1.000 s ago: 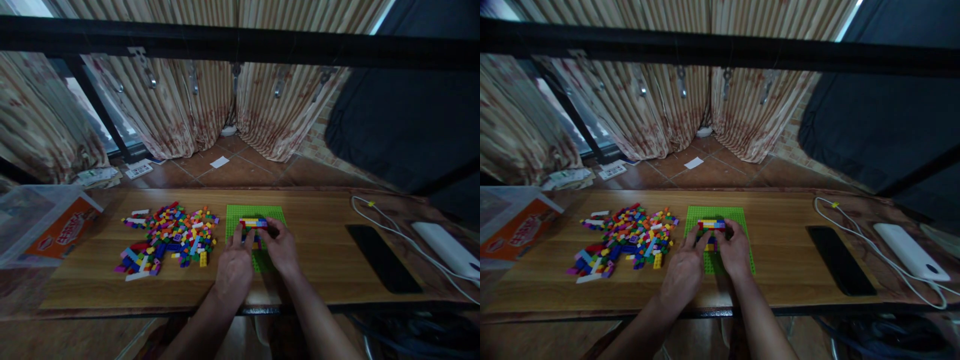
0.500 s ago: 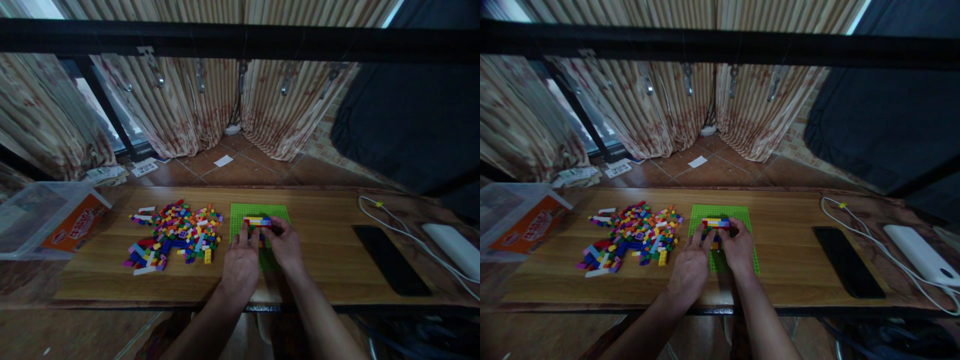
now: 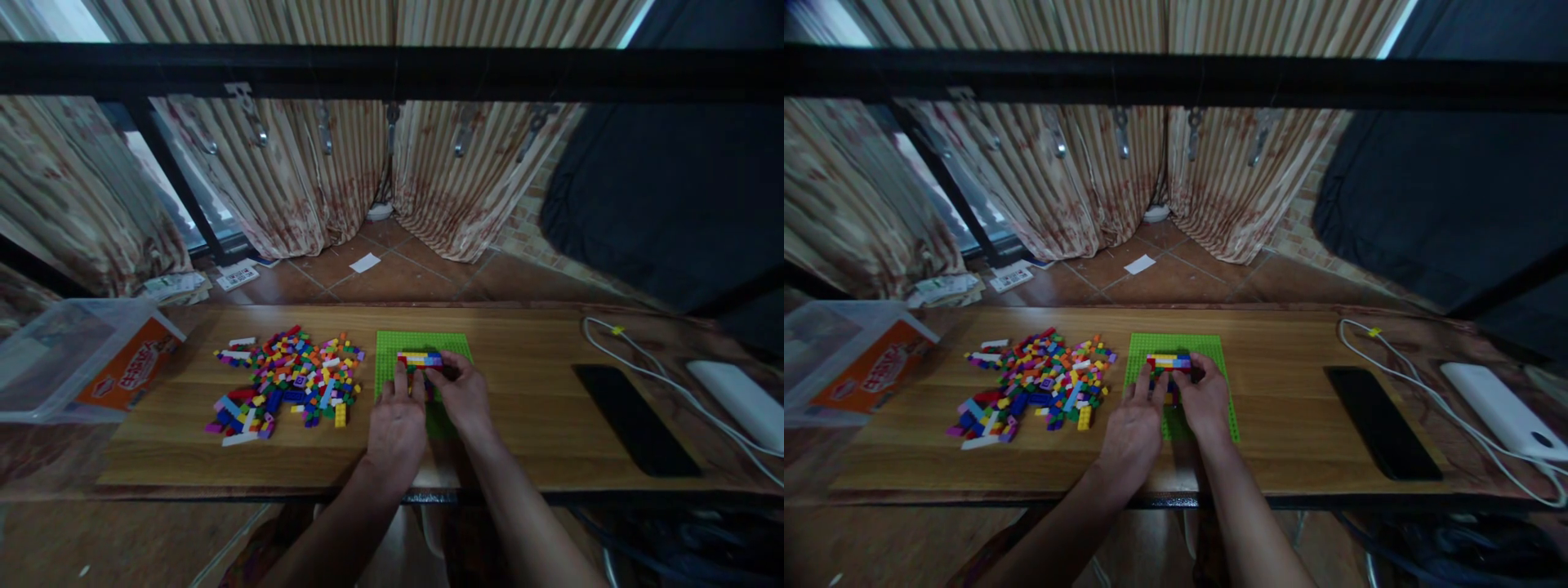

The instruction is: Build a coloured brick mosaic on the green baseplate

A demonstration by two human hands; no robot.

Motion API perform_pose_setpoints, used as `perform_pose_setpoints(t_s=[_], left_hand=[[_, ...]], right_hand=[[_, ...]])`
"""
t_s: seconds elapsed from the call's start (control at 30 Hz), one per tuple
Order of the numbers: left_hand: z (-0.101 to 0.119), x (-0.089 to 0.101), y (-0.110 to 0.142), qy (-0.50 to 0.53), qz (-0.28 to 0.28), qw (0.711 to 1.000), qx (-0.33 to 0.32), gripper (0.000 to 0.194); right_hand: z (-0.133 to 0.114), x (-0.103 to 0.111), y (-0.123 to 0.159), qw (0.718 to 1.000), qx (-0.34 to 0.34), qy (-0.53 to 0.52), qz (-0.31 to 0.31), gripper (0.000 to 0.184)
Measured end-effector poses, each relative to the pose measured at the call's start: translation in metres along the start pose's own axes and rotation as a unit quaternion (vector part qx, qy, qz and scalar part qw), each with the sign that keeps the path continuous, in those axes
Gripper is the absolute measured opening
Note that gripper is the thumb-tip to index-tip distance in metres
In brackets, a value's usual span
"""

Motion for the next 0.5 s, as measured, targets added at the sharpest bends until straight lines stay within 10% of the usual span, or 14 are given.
perform_pose_setpoints(t_s=[0.3, 0.5], left_hand=[[-0.008, 0.003, 0.005, 0.082, 0.028, 0.996, -0.013, 0.061], [-0.038, 0.04, 0.007, 0.248, 0.131, 0.96, 0.005, 0.051]], right_hand=[[0.009, -0.002, -0.003, 0.999, -0.004, -0.038, -0.02, 0.043], [0.03, 0.018, -0.009, 0.984, -0.086, -0.14, 0.063, 0.038]])
Point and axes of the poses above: each hand's wrist, its own y-axis away from the middle knuckle, its own x-axis out of the back of the hand, z = x × y, the point moved 9 cm from there along -y, towards the middle knuckle, and after that the axes turned 13 degrees about y, right-handed, at the moved point
